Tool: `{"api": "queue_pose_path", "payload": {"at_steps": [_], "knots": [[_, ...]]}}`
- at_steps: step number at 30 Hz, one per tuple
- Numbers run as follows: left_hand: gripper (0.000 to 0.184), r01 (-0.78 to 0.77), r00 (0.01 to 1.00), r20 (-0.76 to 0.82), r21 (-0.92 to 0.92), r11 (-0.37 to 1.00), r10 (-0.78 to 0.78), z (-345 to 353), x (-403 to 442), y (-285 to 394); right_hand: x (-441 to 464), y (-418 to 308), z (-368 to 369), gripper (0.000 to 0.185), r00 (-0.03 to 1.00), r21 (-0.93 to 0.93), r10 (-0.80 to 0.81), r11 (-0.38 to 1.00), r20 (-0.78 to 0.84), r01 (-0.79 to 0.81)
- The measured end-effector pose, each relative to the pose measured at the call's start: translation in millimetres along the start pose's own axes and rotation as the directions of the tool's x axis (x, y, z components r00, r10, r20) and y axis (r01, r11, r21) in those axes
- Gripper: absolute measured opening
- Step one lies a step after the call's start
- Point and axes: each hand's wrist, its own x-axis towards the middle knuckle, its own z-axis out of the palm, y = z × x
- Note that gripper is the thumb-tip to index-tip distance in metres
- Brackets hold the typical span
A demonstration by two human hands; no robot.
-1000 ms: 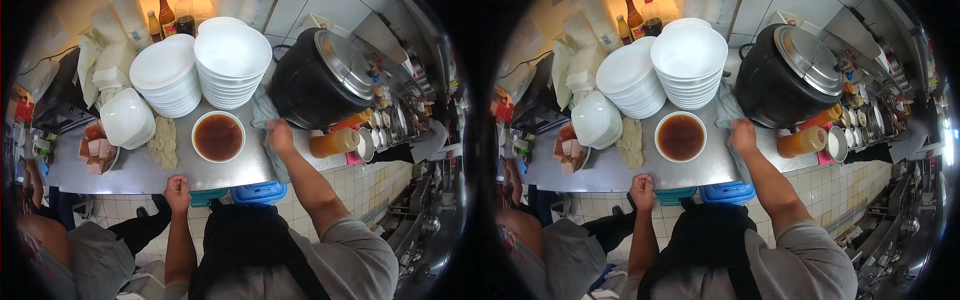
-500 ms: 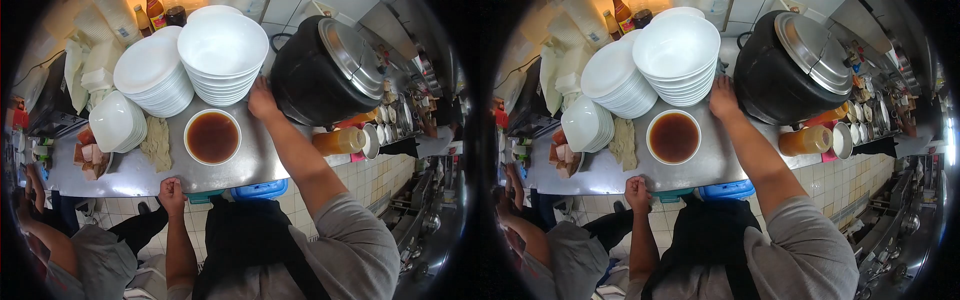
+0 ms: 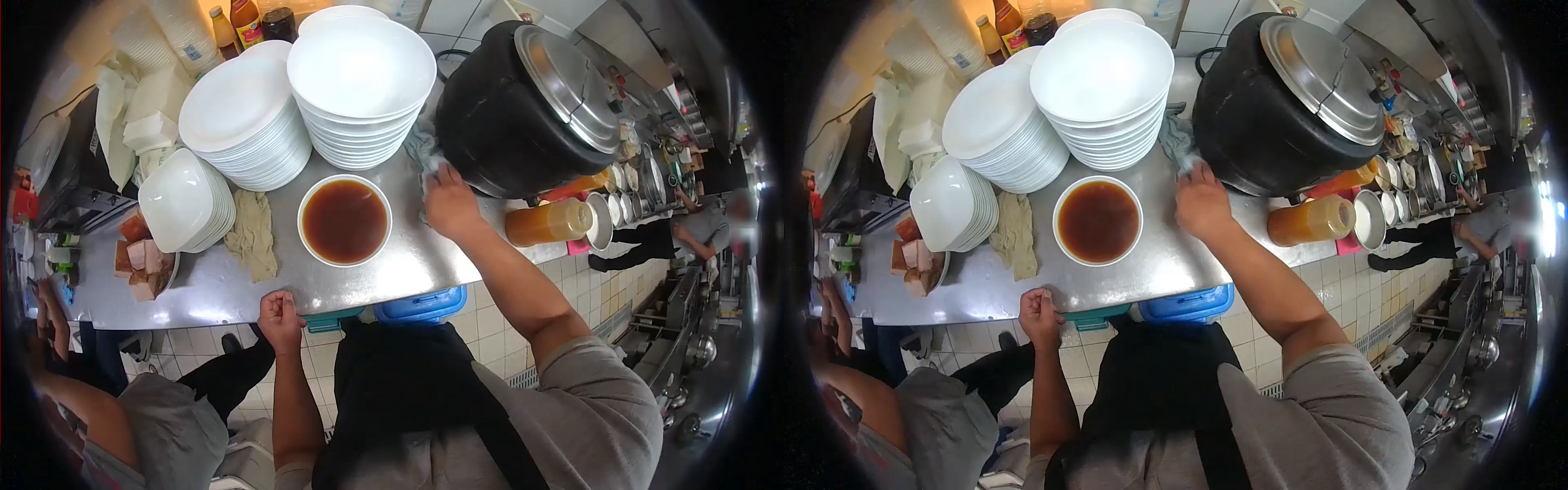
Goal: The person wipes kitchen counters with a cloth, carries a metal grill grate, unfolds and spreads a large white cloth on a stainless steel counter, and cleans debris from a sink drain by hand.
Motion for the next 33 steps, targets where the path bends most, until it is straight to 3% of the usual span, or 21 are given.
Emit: {"api": "queue_pose_path", "payload": {"at_steps": [2, 3, 4, 5, 6, 8, 9, 10, 12, 13, 17, 19, 23, 25, 26, 28, 29, 31, 33], "knots": [[0.011, -0.011, 1.0, 0.012, -0.023, 1.0, 0.011, 1.3, 2.6, 0.6, 27.0, -3.3, 7.1, 0.028, 0.88, -0.085, -0.202, 0.979, -0.43, 0.183], [0.011, 0.005, 1.0, 0.008, -0.007, 1.0, -0.005, 1.3, 2.0, 1.9, 40.7, -4.8, 6.3, 0.028, 0.879, -0.082, -0.201, 0.98, -0.432, 0.184], [0.011, 0.02, 1.0, 0.003, 0.009, 1.0, -0.02, 0.8, 1.4, 3.1, 56.1, -6.4, 4.9, 0.026, 0.969, -0.1, -0.176, 0.982, -0.172, 0.16], [0.011, 0.021, 1.0, 0.002, 0.015, 1.0, -0.021, 0.0, 0.9, 4.4, 68.8, -6.7, 3.9, 0.025, 0.986, -0.123, -0.131, 0.982, 0.103, 0.143], [0.01, 0.014, 1.0, 0.004, 0.015, 1.0, -0.014, 0.7, 1.8, 5.6, 81.2, -7.0, -3.9, 0.025, 0.986, -0.121, -0.132, 0.982, 0.102, 0.144], [0.009, 0.009, 1.0, 0.005, 0.012, 1.0, -0.009, -0.2, 1.0, 5.5, 97.6, -8.1, -21.7, 0.019, 0.997, 0.006, 0.004, 1.0, 0.081, -0.005], [0.009, 0.01, 1.0, 0.007, -0.007, 1.0, -0.009, -0.1, 1.2, 5.2, 96.6, -6.8, -29.8, 0.019, 0.997, -0.037, -0.022, 0.999, -0.069, 0.019], [0.009, 0.01, 1.0, 0.008, -0.028, 1.0, -0.01, 0.5, 1.2, 4.8, 93.1, -8.4, -33.4, 0.019, 0.997, -0.044, -0.025, 0.999, -0.071, 0.022], [0.009, 0.013, 1.0, 0.005, -0.032, 0.999, -0.013, 0.7, 0.9, 4.7, 74.4, -16.6, -39.2, 0.019, 1.0, 0.031, -0.006, 0.999, -0.025, 0.006], [0.009, 0.016, 1.0, 0.001, -0.028, 0.999, -0.016, 0.9, 1.4, 4.9, 65.4, -24.3, -42.4, 0.018, 0.992, 0.004, 0.019, 1.0, 0.123, -0.02], [0.009, 0.015, 1.0, -0.002, -0.017, 1.0, -0.015, 0.7, 1.0, 6.7, 72.9, -28.8, -42.5, 0.02, 1.0, 0.109, 0.023, 0.994, 0.015, -0.025], [0.01, 0.007, 1.0, 0.023, -0.04, 0.999, -0.006, 0.0, 1.9, 5.8, 96.7, -18.2, -18.4, 0.021, 0.985, 0.101, 0.083, 0.99, 0.15, -0.099], [0.01, 0.015, 1.0, 0.022, -0.023, 1.0, -0.014, -0.1, 0.1, 9.9, 109.4, -6.1, -0.9, 0.025, 0.966, 0.166, 0.216, 0.957, 0.142, -0.238], [0.01, 0.031, 1.0, 0.004, -0.002, 1.0, -0.031, 0.7, 1.2, 8.8, 97.7, -13.3, -11.6, 0.037, 0.913, 0.614, 0.368, 0.766, -0.176, -0.191], [0.01, 0.032, 0.999, 0.01, -0.001, 0.999, -0.032, 1.7, 2.0, 8.6, 101.9, -20.1, -9.7, 0.037, 0.911, 0.613, 0.374, 0.765, -0.175, -0.196], [0.01, 0.029, 1.0, 0.011, -0.007, 1.0, -0.029, 0.6, 1.1, 8.6, 111.1, -35.4, -0.9, 0.05, 0.766, 0.64, 0.305, 0.748, -0.565, 0.174], [0.01, 0.028, 0.999, 0.02, -0.002, 1.0, -0.028, -0.7, 0.8, 9.5, 114.6, -28.8, 4.2, 0.05, 0.763, 0.643, 0.314, 0.748, -0.564, 0.167], [0.011, 0.047, 0.999, 0.013, 0.012, 0.999, -0.047, -0.2, 1.3, 9.2, 124.7, -13.4, 10.5, 0.064, 0.89, 0.66, 0.172, 0.732, -0.423, 0.172], [0.011, 0.025, 0.999, 0.021, 0.013, 1.0, -0.025, -0.9, 2.3, 5.0, 131.8, -10.1, 22.0, 0.064, 0.909, 0.665, 0.165, 0.733, -0.382, 0.146]]}}
